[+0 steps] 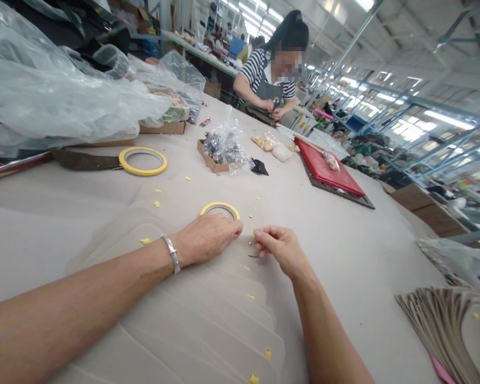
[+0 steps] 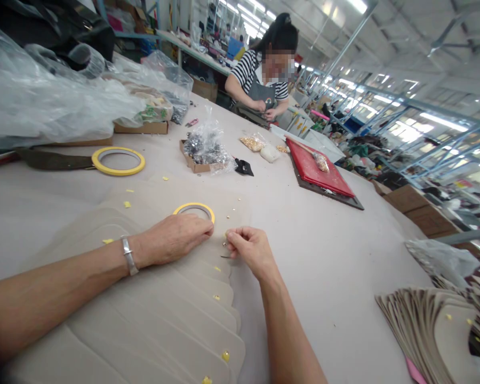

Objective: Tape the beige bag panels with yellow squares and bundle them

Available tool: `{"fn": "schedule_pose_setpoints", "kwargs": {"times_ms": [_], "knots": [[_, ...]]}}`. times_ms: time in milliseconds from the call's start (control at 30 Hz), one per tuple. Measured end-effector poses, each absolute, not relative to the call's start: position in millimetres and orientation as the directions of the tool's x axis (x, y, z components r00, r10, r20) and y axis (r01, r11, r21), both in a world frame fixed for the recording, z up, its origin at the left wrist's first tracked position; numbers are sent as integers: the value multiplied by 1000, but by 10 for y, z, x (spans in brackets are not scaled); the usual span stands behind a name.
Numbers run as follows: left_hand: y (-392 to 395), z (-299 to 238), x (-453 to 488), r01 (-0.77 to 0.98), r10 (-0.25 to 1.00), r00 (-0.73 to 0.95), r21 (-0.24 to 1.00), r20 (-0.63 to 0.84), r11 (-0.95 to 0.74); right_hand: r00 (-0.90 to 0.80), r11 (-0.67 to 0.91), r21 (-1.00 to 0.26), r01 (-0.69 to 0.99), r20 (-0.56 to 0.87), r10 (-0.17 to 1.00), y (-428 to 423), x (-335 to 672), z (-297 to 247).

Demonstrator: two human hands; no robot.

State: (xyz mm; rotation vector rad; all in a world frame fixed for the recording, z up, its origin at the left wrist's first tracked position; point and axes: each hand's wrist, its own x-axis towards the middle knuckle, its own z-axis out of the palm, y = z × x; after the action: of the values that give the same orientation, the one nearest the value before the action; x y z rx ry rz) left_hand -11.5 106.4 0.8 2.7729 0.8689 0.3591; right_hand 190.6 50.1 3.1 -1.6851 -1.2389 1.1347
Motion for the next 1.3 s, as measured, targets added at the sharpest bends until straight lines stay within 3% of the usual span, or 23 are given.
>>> {"fn": "schedule_pose_setpoints", "kwargs": {"times_ms": [233, 500, 600, 733, 833, 933, 1000, 1100, 1233, 1300], "knots": [[1074, -23, -108, 530, 574, 798, 236, 186, -814, 200, -345, -852, 393, -287, 937, 349, 1854, -116], [1069, -28, -115, 539, 585, 793, 250, 171, -804, 160, -141, -673, 726, -35, 987, 357, 1764, -114], [1071, -34, -120, 531, 579, 795, 254, 180, -808, 183, -150, -697, 701, -28, 983, 334, 1812, -153], [1077, 3, -120, 524, 582, 793, 282, 182, -803, 259, -221, -811, 542, -89, 962, 235, 1889, -199], [1071, 69, -123, 507, 587, 794, 361, 159, -783, 192, -70, -776, 626, 66, 979, 179, 1887, -242], [1066, 114, -135, 480, 576, 803, 408, 154, -777, 93, 91, -618, 781, 260, 961, 194, 1821, -277], [1069, 118, -144, 465, 568, 805, 414, 169, -783, 60, 110, -531, 840, 292, 955, 227, 1775, -268], [1080, 106, -158, 424, 553, 800, 432, 234, -796, 27, 77, -521, 850, 190, 981, 261, 1762, -177], [1079, 111, -173, 358, 541, 783, 488, 308, -796, -68, -25, -628, 778, -124, 990, 252, 1838, -14], [1066, 115, -174, 349, 540, 779, 495, 318, -795, -3, -26, -676, 736, -42, 999, 243, 1857, 21]]}}
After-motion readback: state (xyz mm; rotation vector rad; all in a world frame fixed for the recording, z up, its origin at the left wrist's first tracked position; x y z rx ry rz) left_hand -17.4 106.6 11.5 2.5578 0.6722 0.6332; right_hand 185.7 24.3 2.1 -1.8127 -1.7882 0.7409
